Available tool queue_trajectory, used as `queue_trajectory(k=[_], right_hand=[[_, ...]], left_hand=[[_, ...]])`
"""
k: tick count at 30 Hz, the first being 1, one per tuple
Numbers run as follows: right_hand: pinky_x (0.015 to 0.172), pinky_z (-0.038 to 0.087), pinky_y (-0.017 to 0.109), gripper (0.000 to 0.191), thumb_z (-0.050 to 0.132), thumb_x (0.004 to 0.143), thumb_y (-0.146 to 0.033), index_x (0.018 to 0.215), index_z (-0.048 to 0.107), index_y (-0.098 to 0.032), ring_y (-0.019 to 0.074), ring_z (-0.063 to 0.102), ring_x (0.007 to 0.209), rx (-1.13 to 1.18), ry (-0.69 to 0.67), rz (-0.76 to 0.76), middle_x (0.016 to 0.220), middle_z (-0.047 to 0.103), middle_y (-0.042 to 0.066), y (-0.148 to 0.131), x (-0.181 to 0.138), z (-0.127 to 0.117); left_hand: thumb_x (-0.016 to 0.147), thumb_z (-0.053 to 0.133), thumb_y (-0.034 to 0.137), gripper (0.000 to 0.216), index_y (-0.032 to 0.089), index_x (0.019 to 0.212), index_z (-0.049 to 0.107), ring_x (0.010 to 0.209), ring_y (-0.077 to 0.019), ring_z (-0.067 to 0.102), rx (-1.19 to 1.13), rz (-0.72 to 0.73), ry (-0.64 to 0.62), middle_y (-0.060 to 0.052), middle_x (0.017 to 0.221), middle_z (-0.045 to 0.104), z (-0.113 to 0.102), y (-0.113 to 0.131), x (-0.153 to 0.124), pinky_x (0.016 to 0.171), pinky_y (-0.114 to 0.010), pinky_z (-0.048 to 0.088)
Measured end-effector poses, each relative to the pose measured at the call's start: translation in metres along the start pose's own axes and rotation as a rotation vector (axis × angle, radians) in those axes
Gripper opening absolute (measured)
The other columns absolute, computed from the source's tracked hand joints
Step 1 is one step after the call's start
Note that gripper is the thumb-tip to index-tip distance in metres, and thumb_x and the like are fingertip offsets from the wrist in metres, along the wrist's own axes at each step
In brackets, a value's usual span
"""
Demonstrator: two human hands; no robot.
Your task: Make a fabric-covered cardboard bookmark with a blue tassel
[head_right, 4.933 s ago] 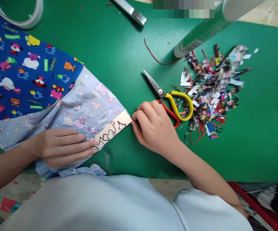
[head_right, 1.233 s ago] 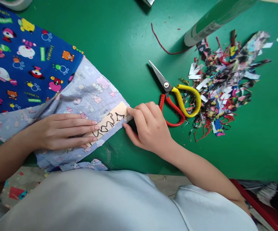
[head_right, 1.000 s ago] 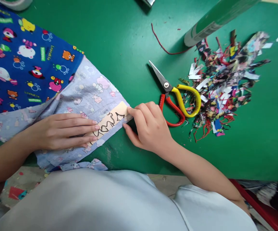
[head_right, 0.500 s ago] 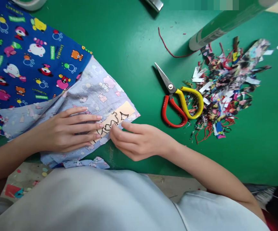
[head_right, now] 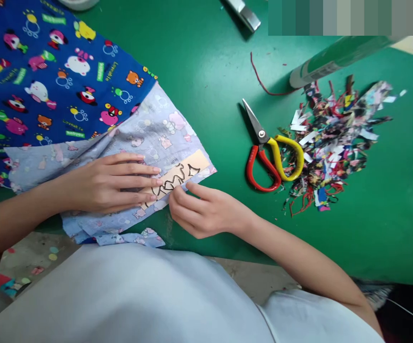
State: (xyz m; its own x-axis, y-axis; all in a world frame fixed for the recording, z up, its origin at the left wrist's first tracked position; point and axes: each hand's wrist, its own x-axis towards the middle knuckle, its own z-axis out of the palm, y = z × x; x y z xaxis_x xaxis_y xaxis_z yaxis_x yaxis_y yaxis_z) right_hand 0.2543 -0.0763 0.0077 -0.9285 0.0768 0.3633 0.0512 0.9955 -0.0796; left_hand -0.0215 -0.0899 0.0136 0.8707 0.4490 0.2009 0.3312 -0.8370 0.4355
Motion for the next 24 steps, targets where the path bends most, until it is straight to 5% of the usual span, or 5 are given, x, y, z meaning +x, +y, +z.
queue_trajectory(k=[7, 24], right_hand=[[0.075, 0.052, 0.032, 0.014, 0.060, 0.090, -0.013, 0.098, 0.071, -0.009, 0.0166, 0.065, 0.087, -0.048, 0.034, 0.112, 0.090, 0.073, 0.005, -0.003, -0.004, -0.003], [0.077, 0.053, 0.031, 0.010, 0.060, 0.090, -0.015, 0.093, 0.068, -0.010, 0.0169, 0.063, 0.088, -0.051, 0.093, 0.064, 0.086, 0.071, 0.007, 0.006, 0.009, 0.006]], left_hand=[[0.096, 0.057, 0.027, 0.018, 0.020, 0.106, 0.071, 0.124, -0.0229, 0.061, 0.001, 0.021, 0.007, -0.006, 0.124, 0.070, 0.003, -0.001, -0.002, 0.106, -0.045, 0.052], [0.095, 0.059, 0.025, 0.019, 0.014, 0.107, 0.070, 0.121, -0.0272, 0.064, 0.013, 0.019, 0.025, -0.008, 0.124, 0.069, 0.004, 0.004, -0.001, 0.101, -0.047, 0.058]])
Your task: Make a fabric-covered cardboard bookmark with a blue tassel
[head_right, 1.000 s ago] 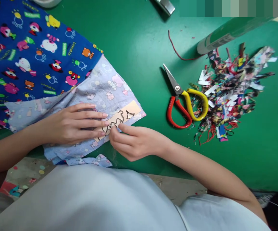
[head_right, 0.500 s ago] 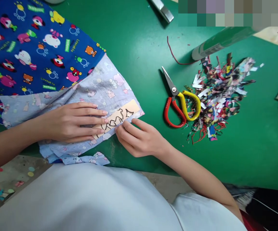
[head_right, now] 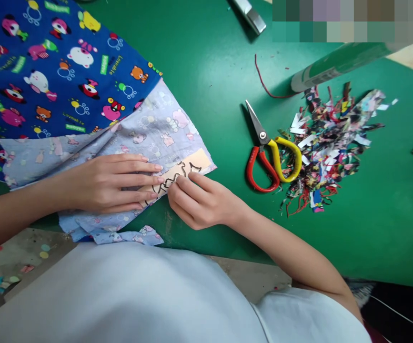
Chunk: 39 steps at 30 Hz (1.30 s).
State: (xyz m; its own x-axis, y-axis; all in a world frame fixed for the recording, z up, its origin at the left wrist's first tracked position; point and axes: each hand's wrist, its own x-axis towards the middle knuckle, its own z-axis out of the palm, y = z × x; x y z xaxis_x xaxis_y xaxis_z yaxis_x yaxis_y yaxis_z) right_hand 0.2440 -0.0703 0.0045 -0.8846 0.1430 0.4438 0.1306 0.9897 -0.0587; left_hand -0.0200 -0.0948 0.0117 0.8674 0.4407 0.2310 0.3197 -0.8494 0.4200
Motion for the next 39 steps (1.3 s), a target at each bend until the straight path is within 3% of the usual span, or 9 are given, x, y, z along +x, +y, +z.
queue_trajectory(k=[11, 18, 21, 26, 31, 36, 39], right_hand=[[0.071, 0.049, 0.030, 0.006, 0.063, 0.088, -0.012, 0.083, 0.064, -0.014, 0.0168, 0.055, 0.084, 0.152, -0.096, 0.176, 0.083, 0.070, 0.004, 0.009, 0.006, 0.011], [0.076, 0.050, 0.031, 0.012, 0.054, 0.094, -0.013, 0.089, 0.066, -0.014, 0.0158, 0.060, 0.088, 0.182, -0.076, 0.008, 0.090, 0.071, 0.005, 0.014, -0.002, 0.004], [0.079, 0.051, 0.031, 0.017, 0.052, 0.095, -0.012, 0.088, 0.068, -0.014, 0.0145, 0.062, 0.088, 0.147, -0.079, -0.038, 0.091, 0.072, 0.005, 0.012, -0.006, -0.002], [0.075, 0.051, 0.031, 0.013, 0.058, 0.092, -0.013, 0.085, 0.069, -0.014, 0.0148, 0.063, 0.084, 0.122, -0.051, -0.035, 0.088, 0.072, 0.004, 0.009, -0.008, -0.004], [0.070, 0.051, 0.030, 0.004, 0.066, 0.088, -0.016, 0.088, 0.068, -0.013, 0.0155, 0.062, 0.084, 0.159, -0.020, 0.073, 0.083, 0.070, 0.005, 0.010, -0.005, -0.003], [0.074, 0.053, 0.032, 0.014, 0.072, 0.083, -0.013, 0.096, 0.067, -0.009, 0.0189, 0.064, 0.090, 0.123, -0.028, 0.080, 0.092, 0.072, 0.008, 0.013, -0.002, -0.003], [0.076, 0.055, 0.032, 0.011, 0.070, 0.084, -0.014, 0.095, 0.068, -0.013, 0.0191, 0.065, 0.092, 0.136, -0.033, 0.083, 0.094, 0.073, 0.006, 0.014, -0.002, -0.004]], left_hand=[[0.095, 0.059, 0.022, 0.017, 0.015, 0.106, 0.070, 0.120, -0.0228, 0.065, 0.054, -0.002, 0.029, -0.004, 0.122, 0.071, 0.002, 0.001, 0.001, 0.103, -0.040, 0.058], [0.096, 0.058, 0.026, 0.028, 0.007, 0.115, 0.066, 0.119, -0.0259, 0.066, 0.087, 0.074, 0.046, -0.010, 0.122, 0.071, 0.004, -0.006, -0.003, 0.102, -0.042, 0.059], [0.096, 0.057, 0.027, 0.029, 0.009, 0.117, 0.066, 0.122, -0.0251, 0.064, 0.092, 0.081, 0.032, -0.009, 0.125, 0.070, 0.005, -0.006, -0.004, 0.104, -0.040, 0.058], [0.096, 0.058, 0.031, 0.030, 0.014, 0.118, 0.068, 0.124, -0.0237, 0.063, 0.080, 0.068, 0.014, -0.009, 0.129, 0.068, 0.005, -0.007, -0.004, 0.108, -0.038, 0.055], [0.096, 0.058, 0.030, 0.030, 0.009, 0.115, 0.069, 0.117, -0.0254, 0.067, 0.131, 0.102, 0.028, -0.010, 0.125, 0.070, 0.003, -0.007, -0.001, 0.099, -0.038, 0.061], [0.097, 0.057, 0.026, 0.028, 0.011, 0.118, 0.069, 0.120, -0.0231, 0.066, 0.207, 0.177, 0.031, -0.012, 0.127, 0.068, 0.005, -0.006, -0.003, 0.105, -0.034, 0.058], [0.097, 0.057, 0.027, 0.029, 0.010, 0.117, 0.069, 0.116, -0.0239, 0.068, 0.235, 0.207, 0.054, -0.014, 0.123, 0.070, 0.006, -0.005, -0.003, 0.103, -0.035, 0.059]])
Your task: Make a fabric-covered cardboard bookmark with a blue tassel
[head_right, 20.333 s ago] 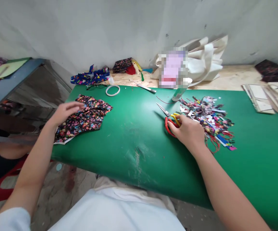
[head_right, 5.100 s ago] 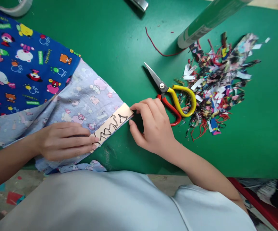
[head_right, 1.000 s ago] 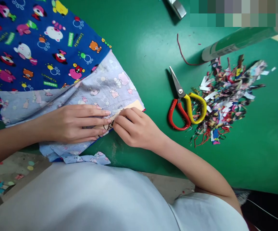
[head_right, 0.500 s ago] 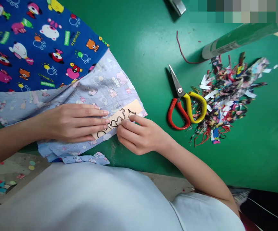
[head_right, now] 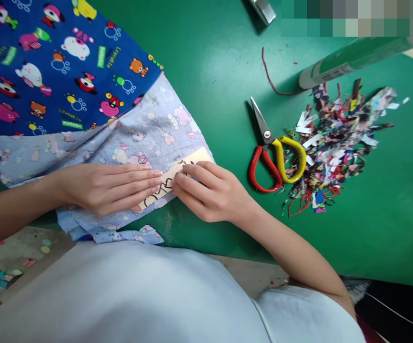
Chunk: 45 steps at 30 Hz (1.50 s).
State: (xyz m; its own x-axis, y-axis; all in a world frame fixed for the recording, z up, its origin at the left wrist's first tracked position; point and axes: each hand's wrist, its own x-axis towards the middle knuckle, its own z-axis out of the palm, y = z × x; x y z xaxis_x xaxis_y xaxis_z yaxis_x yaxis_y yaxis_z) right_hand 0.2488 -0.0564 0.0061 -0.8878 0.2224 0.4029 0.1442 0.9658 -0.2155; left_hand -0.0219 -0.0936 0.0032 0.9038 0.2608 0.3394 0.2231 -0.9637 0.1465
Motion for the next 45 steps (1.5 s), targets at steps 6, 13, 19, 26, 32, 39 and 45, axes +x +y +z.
queue_trajectory(k=[6, 13, 19, 26, 32, 39, 45], right_hand=[[0.080, 0.058, 0.032, 0.012, 0.059, 0.091, -0.012, 0.099, 0.066, -0.018, 0.0172, 0.066, 0.100, 0.025, -0.027, 0.002, 0.099, 0.072, 0.005, -0.0003, -0.0037, -0.0013], [0.086, 0.060, 0.032, 0.014, 0.063, 0.087, -0.010, 0.100, 0.064, -0.014, 0.0179, 0.067, 0.100, 0.023, 0.013, -0.028, 0.097, 0.072, 0.006, -0.0011, -0.0046, 0.0000], [0.077, 0.058, 0.031, 0.012, 0.069, 0.084, -0.011, 0.094, 0.063, -0.014, 0.0174, 0.066, 0.091, 0.116, 0.031, 0.041, 0.091, 0.073, 0.003, 0.0019, 0.0002, 0.0027], [0.086, 0.057, 0.035, 0.013, 0.061, 0.090, -0.013, 0.102, 0.062, -0.018, 0.0169, 0.067, 0.095, 0.310, 0.000, 0.212, 0.097, 0.073, 0.007, 0.0013, 0.0007, 0.0034], [0.084, 0.056, 0.034, 0.017, 0.067, 0.085, -0.014, 0.101, 0.062, -0.018, 0.0173, 0.066, 0.097, 0.282, 0.022, 0.193, 0.096, 0.073, 0.006, -0.0007, -0.0005, 0.0032], [0.085, 0.053, 0.034, 0.026, 0.070, 0.087, -0.026, 0.111, 0.067, -0.018, 0.0185, 0.066, 0.102, 0.060, -0.050, 0.030, 0.109, 0.075, 0.004, 0.0023, 0.0021, -0.0042], [0.087, 0.052, 0.038, 0.032, 0.064, 0.091, -0.037, 0.115, 0.067, -0.015, 0.0221, 0.067, 0.103, -0.142, -0.062, 0.104, 0.113, 0.075, 0.007, 0.0037, -0.0012, -0.0048]], left_hand=[[0.097, 0.057, 0.027, 0.029, 0.008, 0.113, 0.070, 0.112, -0.0250, 0.070, 0.048, 0.031, 0.019, -0.016, 0.119, 0.071, -0.0007, -0.0008, 0.0020, 0.099, -0.035, 0.061], [0.095, 0.059, 0.024, 0.029, 0.011, 0.119, 0.068, 0.120, -0.0241, 0.066, -0.131, -0.064, 0.017, -0.014, 0.125, 0.069, 0.0005, 0.0006, -0.0022, 0.108, -0.037, 0.056], [0.095, 0.059, 0.024, 0.028, 0.010, 0.118, 0.068, 0.119, -0.0246, 0.066, -0.101, -0.050, 0.028, -0.015, 0.124, 0.069, 0.0016, 0.0007, -0.0018, 0.107, -0.037, 0.057], [0.094, 0.061, 0.023, 0.029, 0.008, 0.117, 0.069, 0.118, -0.0254, 0.067, -0.145, -0.060, 0.046, -0.016, 0.123, 0.069, 0.0004, -0.0004, -0.0006, 0.107, -0.036, 0.057], [0.097, 0.056, 0.026, 0.028, 0.011, 0.117, 0.070, 0.118, -0.0241, 0.067, -0.077, -0.029, 0.004, -0.013, 0.123, 0.070, 0.0007, -0.0016, -0.0018, 0.105, -0.035, 0.058], [0.097, 0.056, 0.027, 0.029, 0.008, 0.114, 0.070, 0.113, -0.0250, 0.070, 0.036, 0.039, 0.017, -0.016, 0.120, 0.071, -0.0004, -0.0022, 0.0011, 0.100, -0.035, 0.061], [0.097, 0.056, 0.026, 0.027, 0.012, 0.115, 0.071, 0.117, -0.0230, 0.068, -0.050, -0.033, -0.010, -0.012, 0.123, 0.070, -0.0003, -0.0003, 0.0001, 0.105, -0.034, 0.059]])
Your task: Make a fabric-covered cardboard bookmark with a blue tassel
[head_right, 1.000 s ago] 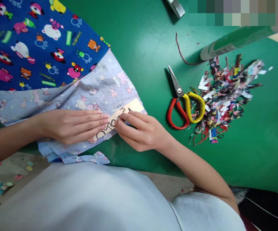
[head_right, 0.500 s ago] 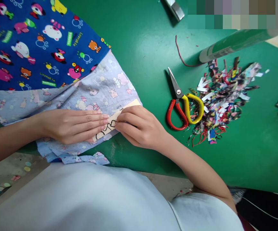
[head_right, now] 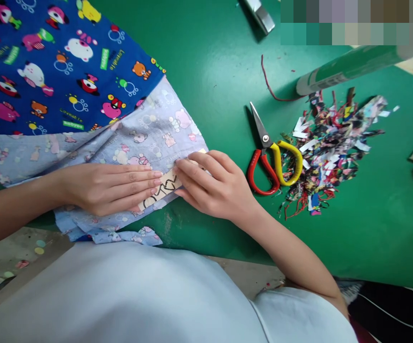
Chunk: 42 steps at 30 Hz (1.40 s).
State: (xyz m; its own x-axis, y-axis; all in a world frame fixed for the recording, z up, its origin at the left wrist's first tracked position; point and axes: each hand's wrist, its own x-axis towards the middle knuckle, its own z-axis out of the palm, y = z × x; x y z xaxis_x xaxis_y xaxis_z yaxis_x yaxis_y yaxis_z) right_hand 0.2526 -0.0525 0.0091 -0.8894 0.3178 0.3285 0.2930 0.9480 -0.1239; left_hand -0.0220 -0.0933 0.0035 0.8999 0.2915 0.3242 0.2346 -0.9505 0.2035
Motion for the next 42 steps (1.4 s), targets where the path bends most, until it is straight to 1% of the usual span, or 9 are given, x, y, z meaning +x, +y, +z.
queue_trajectory(k=[5, 11, 18, 22, 26, 33, 35, 39, 42], right_hand=[[0.093, 0.052, 0.034, 0.032, 0.060, 0.094, -0.037, 0.117, 0.068, -0.016, 0.0205, 0.066, 0.110, 0.040, -0.018, -0.096, 0.120, 0.073, 0.005, 0.001, -0.003, -0.001], [0.089, 0.050, 0.040, 0.039, 0.062, 0.091, -0.040, 0.118, 0.066, -0.013, 0.0270, 0.066, 0.109, -0.171, 0.019, 0.104, 0.116, 0.074, 0.009, 0.007, -0.010, -0.004], [0.093, 0.051, 0.036, 0.040, 0.068, 0.089, -0.039, 0.120, 0.066, -0.013, 0.0224, 0.065, 0.112, -0.048, -0.039, -0.070, 0.122, 0.072, 0.005, 0.003, -0.008, -0.002], [0.087, 0.051, 0.040, 0.031, 0.067, 0.088, -0.035, 0.112, 0.069, -0.016, 0.0264, 0.066, 0.108, -0.100, 0.069, 0.032, 0.114, 0.074, 0.008, 0.008, -0.011, -0.001], [0.081, 0.051, 0.039, 0.018, 0.068, 0.086, -0.022, 0.104, 0.067, -0.022, 0.0246, 0.067, 0.102, -0.066, 0.169, 0.101, 0.106, 0.075, 0.006, 0.010, -0.014, 0.002], [0.071, 0.052, 0.039, 0.016, 0.074, 0.079, -0.013, 0.090, 0.063, -0.019, 0.0254, 0.069, 0.088, -0.028, 0.269, 0.235, 0.087, 0.074, 0.007, 0.011, -0.017, 0.003], [0.068, 0.053, 0.037, 0.016, 0.075, 0.078, -0.015, 0.085, 0.062, -0.019, 0.0236, 0.068, 0.085, 0.038, 0.247, 0.170, 0.084, 0.073, 0.006, 0.011, -0.016, 0.001], [0.069, 0.053, 0.031, 0.010, 0.073, 0.082, -0.019, 0.080, 0.063, -0.019, 0.0159, 0.064, 0.083, 0.192, 0.098, -0.131, 0.085, 0.072, 0.002, 0.004, -0.010, -0.002], [0.072, 0.052, 0.029, 0.002, 0.067, 0.087, -0.016, 0.086, 0.067, -0.018, 0.0126, 0.063, 0.083, 0.209, 0.059, -0.210, 0.085, 0.070, 0.001, -0.005, -0.007, 0.000]], left_hand=[[0.096, 0.057, 0.026, 0.026, 0.012, 0.113, 0.071, 0.114, -0.0224, 0.069, 0.019, 0.001, 0.005, -0.011, 0.120, 0.071, 0.000, 0.000, 0.002, 0.102, -0.032, 0.060], [0.095, 0.059, 0.023, 0.025, 0.005, 0.107, 0.072, 0.109, -0.0246, 0.071, 0.072, 0.054, 0.050, -0.016, 0.115, 0.072, -0.002, -0.001, 0.006, 0.097, -0.034, 0.063], [0.094, 0.060, 0.023, 0.022, 0.007, 0.105, 0.072, 0.108, -0.0236, 0.072, 0.075, 0.043, 0.061, -0.014, 0.113, 0.074, -0.001, -0.002, 0.006, 0.096, -0.032, 0.063], [0.093, 0.062, 0.022, 0.023, 0.005, 0.105, 0.072, 0.110, -0.0251, 0.071, 0.045, 0.038, 0.067, -0.016, 0.115, 0.073, -0.002, -0.002, 0.006, 0.097, -0.034, 0.062], [0.095, 0.059, 0.024, 0.022, 0.008, 0.104, 0.073, 0.111, -0.0223, 0.071, 0.070, 0.033, 0.053, -0.012, 0.115, 0.073, -0.002, -0.002, 0.006, 0.098, -0.031, 0.061], [0.095, 0.060, 0.023, 0.026, 0.005, 0.108, 0.071, 0.109, -0.0245, 0.071, 0.047, 0.046, 0.029, -0.013, 0.115, 0.073, -0.004, -0.002, 0.007, 0.096, -0.033, 0.062], [0.095, 0.059, 0.023, 0.026, 0.005, 0.110, 0.070, 0.108, -0.0232, 0.071, 0.047, 0.042, 0.027, -0.011, 0.116, 0.073, -0.004, -0.003, 0.006, 0.096, -0.032, 0.062], [0.095, 0.060, 0.028, 0.028, 0.004, 0.107, 0.069, 0.113, -0.0265, 0.069, 0.031, 0.008, 0.026, -0.015, 0.120, 0.071, -0.003, -0.004, 0.004, 0.097, -0.035, 0.062], [0.095, 0.059, 0.034, 0.028, 0.008, 0.101, 0.068, 0.120, -0.0289, 0.065, -0.010, -0.066, 0.014, -0.017, 0.124, 0.068, -0.002, -0.004, 0.002, 0.098, -0.039, 0.061]])
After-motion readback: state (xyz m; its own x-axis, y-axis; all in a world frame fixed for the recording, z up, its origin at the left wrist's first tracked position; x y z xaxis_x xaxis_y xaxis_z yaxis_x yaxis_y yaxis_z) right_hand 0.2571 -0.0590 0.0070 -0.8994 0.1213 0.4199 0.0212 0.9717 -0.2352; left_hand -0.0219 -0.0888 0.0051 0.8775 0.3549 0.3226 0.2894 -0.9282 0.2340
